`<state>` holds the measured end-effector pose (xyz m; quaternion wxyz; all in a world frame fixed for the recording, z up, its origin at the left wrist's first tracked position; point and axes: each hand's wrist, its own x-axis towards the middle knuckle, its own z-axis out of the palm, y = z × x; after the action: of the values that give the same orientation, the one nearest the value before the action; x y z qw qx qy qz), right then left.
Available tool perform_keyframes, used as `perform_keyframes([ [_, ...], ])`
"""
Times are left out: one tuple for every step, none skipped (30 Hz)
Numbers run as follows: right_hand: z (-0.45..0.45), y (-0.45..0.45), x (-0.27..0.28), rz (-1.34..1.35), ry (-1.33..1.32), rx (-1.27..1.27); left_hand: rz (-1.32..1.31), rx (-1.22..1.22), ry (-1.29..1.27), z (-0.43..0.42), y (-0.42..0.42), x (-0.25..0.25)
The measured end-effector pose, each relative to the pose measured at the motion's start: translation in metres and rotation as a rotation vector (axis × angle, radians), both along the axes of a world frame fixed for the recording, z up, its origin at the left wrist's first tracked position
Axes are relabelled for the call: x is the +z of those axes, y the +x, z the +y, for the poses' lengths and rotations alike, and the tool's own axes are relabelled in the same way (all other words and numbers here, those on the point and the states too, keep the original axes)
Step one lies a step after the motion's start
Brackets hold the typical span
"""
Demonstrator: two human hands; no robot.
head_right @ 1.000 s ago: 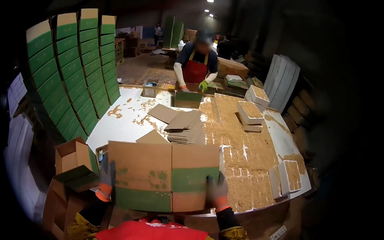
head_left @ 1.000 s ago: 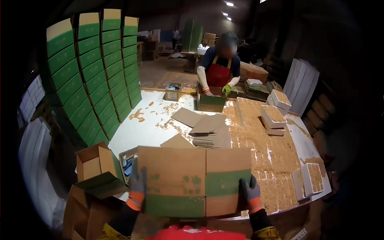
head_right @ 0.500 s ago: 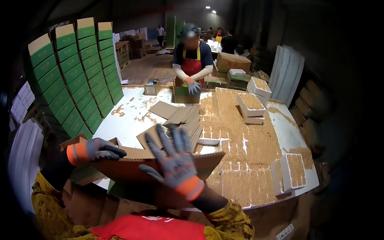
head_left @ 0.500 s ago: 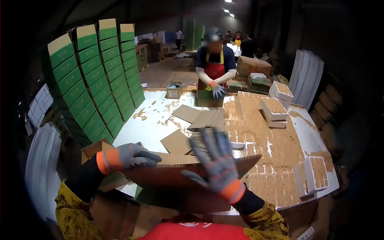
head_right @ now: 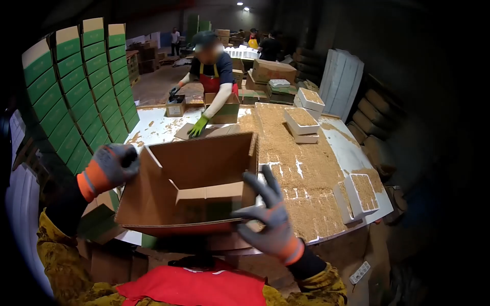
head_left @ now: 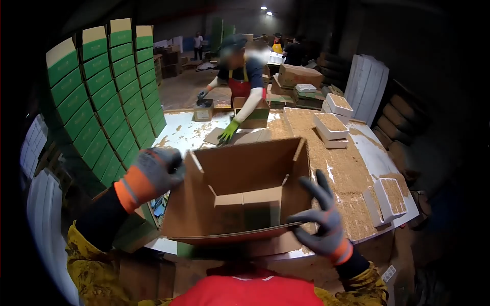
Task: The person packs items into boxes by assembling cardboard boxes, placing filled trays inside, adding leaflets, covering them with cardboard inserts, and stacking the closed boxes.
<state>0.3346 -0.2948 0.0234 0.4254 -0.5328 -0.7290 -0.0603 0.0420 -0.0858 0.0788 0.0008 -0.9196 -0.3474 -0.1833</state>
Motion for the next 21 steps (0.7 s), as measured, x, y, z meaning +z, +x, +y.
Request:
perform_keyframes([
  [-0.009, 0.013, 0.004, 0.092, -0.04, 0.048, -0.021, 0.051, -0.009, 0.005, -0.007, 0.001],
  [-0.017, 0.023, 0.007, 0.187, -0.081, 0.099, -0.04, 0.104, -0.02, 0.01, -0.014, 0.0],
  [-0.024, 0.027, 0.011, 0.101, -0.15, 0.143, 0.039, 0.115, 0.069, 0.016, -0.018, -0.013],
  [-0.029, 0.027, 0.017, 0.014, -0.221, 0.19, 0.115, 0.131, 0.157, 0.021, -0.018, -0.034],
  [-0.031, 0.018, 0.019, 0.091, -0.312, 0.198, 0.05, 0.184, 0.159, 0.018, -0.009, -0.047],
  [-0.027, 0.02, 0.018, -0.041, -0.258, 0.26, -0.004, 0.125, 0.19, 0.019, -0.006, -0.05],
  [-0.022, 0.012, 0.023, -0.054, -0.288, 0.261, -0.108, 0.052, 0.238, 0.019, 0.001, -0.056],
  [-0.017, 0.002, 0.028, -0.069, -0.326, 0.264, -0.213, -0.018, 0.278, 0.017, 0.012, -0.063],
  [-0.01, -0.002, 0.025, -0.055, -0.452, 0.291, -0.232, -0.09, 0.151, 0.011, 0.024, -0.064],
  [0.0, -0.004, 0.016, -0.037, -0.574, 0.316, -0.246, -0.165, 0.027, 0.007, 0.037, -0.064],
  [0.009, -0.002, 0.01, -0.026, -0.697, 0.337, -0.269, -0.227, 0.091, 0.009, 0.05, -0.071],
  [0.02, 0.005, 0.01, 0.002, -0.803, 0.379, -0.294, -0.284, 0.16, 0.014, 0.063, -0.079],
  [0.03, 0.014, 0.011, 0.039, -0.912, 0.418, -0.237, -0.321, 0.172, 0.025, 0.078, -0.083],
  [0.038, 0.024, 0.007, 0.075, -1.022, 0.453, -0.182, -0.36, 0.184, 0.031, 0.092, -0.082],
  [0.039, 0.032, -0.008, 0.091, -1.004, 0.488, -0.075, -0.377, 0.235, 0.02, 0.105, -0.08],
  [0.039, 0.034, -0.015, -0.012, -0.997, 0.513, 0.032, -0.388, 0.286, 0.005, 0.116, -0.082],
  [0.036, 0.028, -0.005, 0.009, -1.081, 0.481, 0.089, -0.465, 0.308, 0.0, 0.128, -0.105],
  [0.031, 0.024, 0.003, 0.036, -1.164, 0.447, 0.247, -0.487, 0.255, -0.008, 0.134, -0.118],
  [0.031, 0.036, -0.017, 0.07, -1.081, 0.42, 0.321, -0.547, 0.173, 0.005, 0.138, -0.15],
  [0.029, 0.043, -0.033, -0.024, -0.865, 0.29, 0.396, -0.605, 0.094, 0.025, 0.138, -0.171],
  [0.027, 0.046, -0.048, -0.104, -0.643, 0.161, 0.296, -0.607, -0.136, 0.031, 0.135, -0.165],
])
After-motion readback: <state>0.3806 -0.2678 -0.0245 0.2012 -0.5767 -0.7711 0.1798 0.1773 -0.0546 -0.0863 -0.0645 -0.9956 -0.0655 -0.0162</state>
